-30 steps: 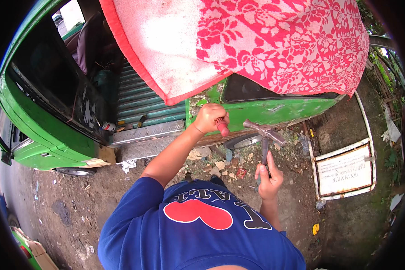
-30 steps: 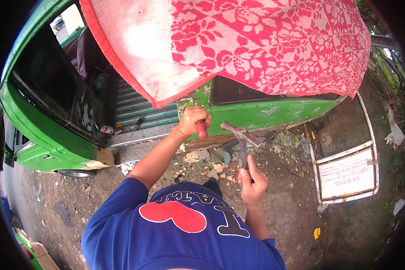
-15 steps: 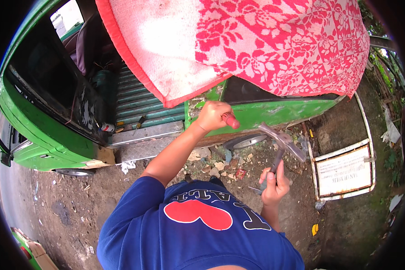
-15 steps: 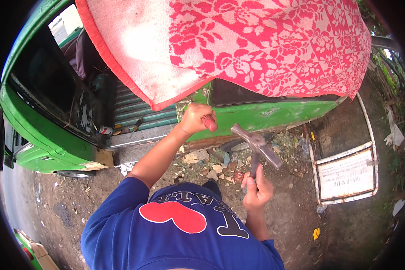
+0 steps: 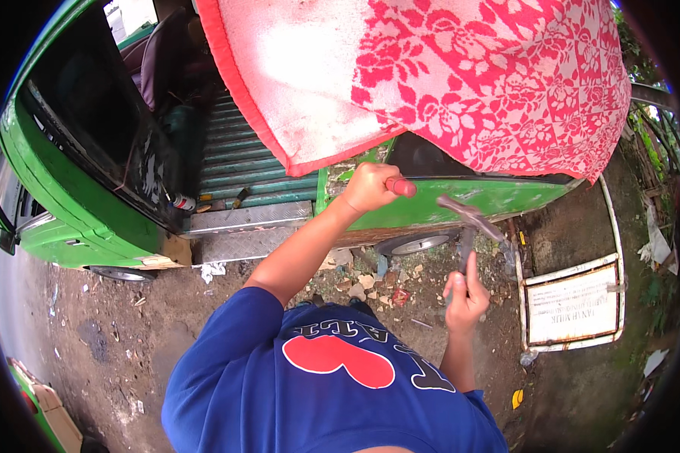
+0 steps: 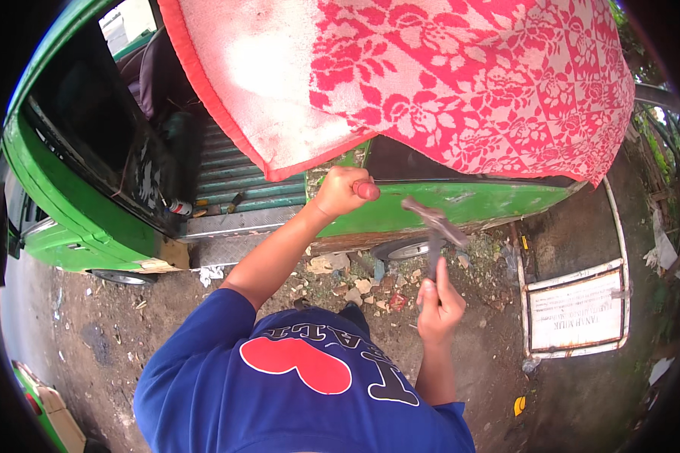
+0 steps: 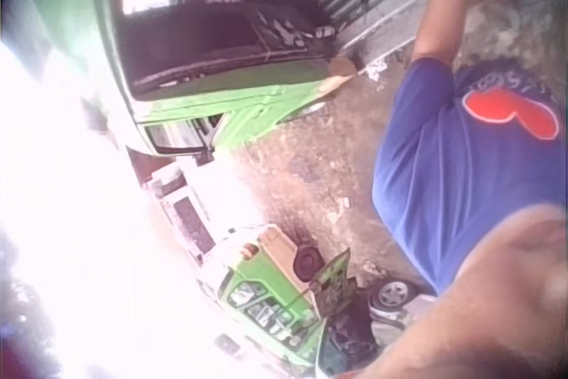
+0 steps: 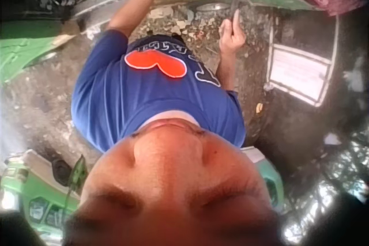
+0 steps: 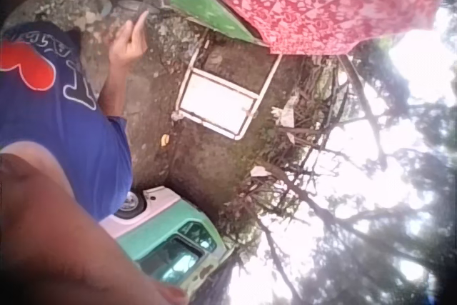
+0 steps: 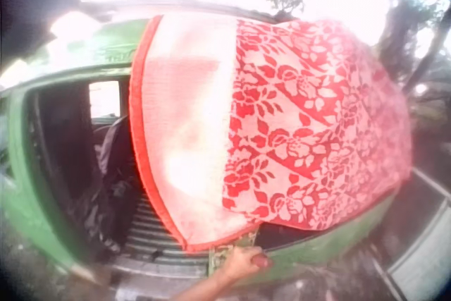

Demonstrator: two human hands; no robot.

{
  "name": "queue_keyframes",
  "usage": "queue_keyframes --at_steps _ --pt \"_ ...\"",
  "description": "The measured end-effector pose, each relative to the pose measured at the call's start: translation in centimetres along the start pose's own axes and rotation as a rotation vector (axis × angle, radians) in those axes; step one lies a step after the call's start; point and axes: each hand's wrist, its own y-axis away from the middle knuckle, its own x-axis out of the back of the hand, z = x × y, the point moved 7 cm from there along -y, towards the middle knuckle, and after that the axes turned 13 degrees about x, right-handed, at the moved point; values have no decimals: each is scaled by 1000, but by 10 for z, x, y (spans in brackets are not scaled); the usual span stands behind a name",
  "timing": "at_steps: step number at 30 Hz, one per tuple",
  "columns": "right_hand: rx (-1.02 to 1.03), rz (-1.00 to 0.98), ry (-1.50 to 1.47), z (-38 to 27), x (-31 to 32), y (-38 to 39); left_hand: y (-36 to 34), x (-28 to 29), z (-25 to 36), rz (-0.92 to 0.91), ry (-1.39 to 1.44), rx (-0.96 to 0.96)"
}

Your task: The person uses a hammer and a metal punch to repeatedly tap and adjust a small area on the side panel of a green three-wheeled vehicle. The person holds the punch against the panel and strikes it with the hammer throughout the clip.

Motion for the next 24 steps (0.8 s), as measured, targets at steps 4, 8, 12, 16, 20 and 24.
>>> queue_keyframes --at_steps 4,8,12,16,20,24 --pt "48 19 -26 -9 0 -1 1 -7 7 -44 -37 -30" --pt "-95 -57 35 10 -13 0 4 -6 1 -17 -33 45" --pt "-141 133 -65 9 15 8 17 -11 5 -57 -76 -34" --pt "-169 152 -81 11 18 13 19 -12 13 -55 -70 -101" --pt "-187 138 -82 13 14 15 15 -9 15 -42 -88 -123" --pt "-236 111 -105 15 10 17 13 -9 14 -48 -120 -131"
